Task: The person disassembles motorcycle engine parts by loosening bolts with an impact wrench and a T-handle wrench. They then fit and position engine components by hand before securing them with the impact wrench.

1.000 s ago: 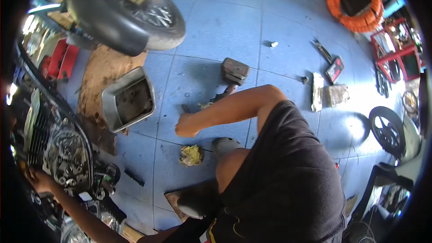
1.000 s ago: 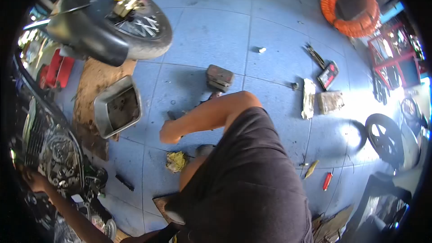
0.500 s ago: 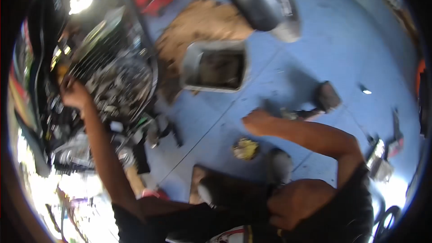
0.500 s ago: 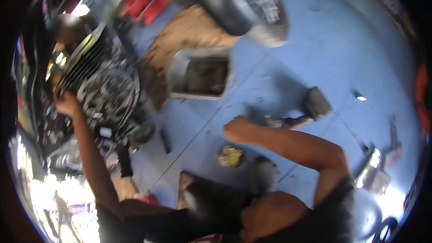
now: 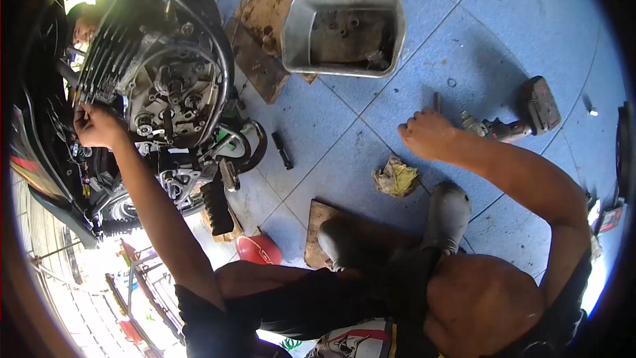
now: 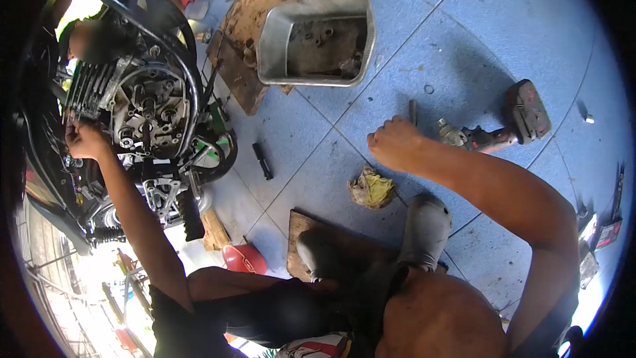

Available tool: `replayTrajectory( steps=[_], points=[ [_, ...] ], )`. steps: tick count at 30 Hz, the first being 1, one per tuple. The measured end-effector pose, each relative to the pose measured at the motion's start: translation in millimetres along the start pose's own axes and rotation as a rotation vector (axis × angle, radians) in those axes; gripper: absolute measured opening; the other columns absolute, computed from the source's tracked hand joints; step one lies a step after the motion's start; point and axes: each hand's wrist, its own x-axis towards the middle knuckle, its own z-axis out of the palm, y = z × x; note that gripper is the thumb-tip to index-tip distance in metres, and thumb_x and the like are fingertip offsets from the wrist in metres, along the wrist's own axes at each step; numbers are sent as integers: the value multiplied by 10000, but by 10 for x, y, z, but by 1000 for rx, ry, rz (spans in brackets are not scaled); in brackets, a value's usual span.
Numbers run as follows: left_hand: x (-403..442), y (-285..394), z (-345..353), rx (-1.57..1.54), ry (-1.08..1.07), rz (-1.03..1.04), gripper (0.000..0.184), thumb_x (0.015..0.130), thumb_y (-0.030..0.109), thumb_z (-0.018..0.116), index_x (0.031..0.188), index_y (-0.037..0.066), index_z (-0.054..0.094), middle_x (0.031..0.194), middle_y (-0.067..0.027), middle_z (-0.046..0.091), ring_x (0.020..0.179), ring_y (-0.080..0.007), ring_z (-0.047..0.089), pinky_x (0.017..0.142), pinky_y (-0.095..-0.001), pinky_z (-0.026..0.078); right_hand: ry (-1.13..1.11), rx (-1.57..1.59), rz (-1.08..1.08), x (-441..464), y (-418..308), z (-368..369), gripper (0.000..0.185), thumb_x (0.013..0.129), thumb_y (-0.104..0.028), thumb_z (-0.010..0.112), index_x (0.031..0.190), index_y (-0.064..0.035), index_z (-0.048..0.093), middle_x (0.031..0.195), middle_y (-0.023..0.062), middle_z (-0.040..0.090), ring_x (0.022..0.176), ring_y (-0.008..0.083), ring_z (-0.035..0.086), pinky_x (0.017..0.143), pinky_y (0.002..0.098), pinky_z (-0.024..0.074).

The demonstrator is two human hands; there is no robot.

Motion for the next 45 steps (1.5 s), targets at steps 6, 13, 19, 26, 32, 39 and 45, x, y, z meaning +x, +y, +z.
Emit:
replayTrajectory(
  steps=[6, 13, 19, 26, 32, 39, 45],
  points=[
    [43, -89, -11, -60, 52, -80, 236, 819, 124, 705, 876, -105, 688, 779, -122, 698, 667, -178, 611, 640, -314, 487, -5, -21, 13, 82, 41, 7, 242, 800, -136, 605, 980, 24, 615, 869, 160, 674, 815, 290, 659, 788, 404, 498],
    [1, 47, 11, 127, 45, 66, 263, 815, 124, 671, 837, -137, 645, 737, -176, 676, 645, -204, 612, 608, -337, 492, -105, -23, 14, 126, -128, -35, 244, 794, -101, 599, 1000, 29, 614, 895, 169, 671, 858, 300, 658, 820, 402, 495],
    [135, -142, -62, 150, -26, 257, 251, 823, 159, 687, 855, -88, 658, 668, -133, 671, 531, -174, 610, 470, -306, 462, -94, -4, -3, 149, -162, -47, 226, 791, -109, 598, 967, 28, 631, 888, 168, 691, 838, 303, 674, 763, 414, 501],
    [29, 24, -101, -134, -80, -75, 261, 853, 117, 675, 923, -126, 608, 843, -167, 645, 586, -207, 598, 421, -340, 544, -81, 26, 11, 151, 9, 28, 234, 796, -134, 603, 968, 21, 641, 892, 166, 692, 831, 293, 677, 759, 417, 497],
    [57, -32, -90, -132, -80, -23, 224, 848, 69, 652, 893, -134, 570, 773, -160, 618, 538, -212, 570, 431, -377, 575, -109, 12, 2, 175, 137, 118, 238, 788, -132, 608, 966, 22, 637, 873, 166, 681, 837, 292, 669, 785, 412, 500],
    [57, 24, -139, 208, -86, 236, 225, 851, 87, 665, 881, -120, 581, 750, -138, 639, 567, -186, 576, 440, -349, 554, -72, 31, 19, 138, 160, 163, 209, 784, -130, 591, 934, 6, 645, 867, 173, 690, 839, 292, 680, 768, 414, 514],
    [-11, 186, -211, 258, -62, 229, 204, 829, 123, 701, 966, -27, 680, 795, -111, 689, 720, -190, 625, 710, -304, 500, -33, -11, 39, 106, 232, 431, 244, 835, -167, 508, 975, -30, 654, 875, 174, 689, 824, 325, 674, 739, 460, 525]
  ],
)
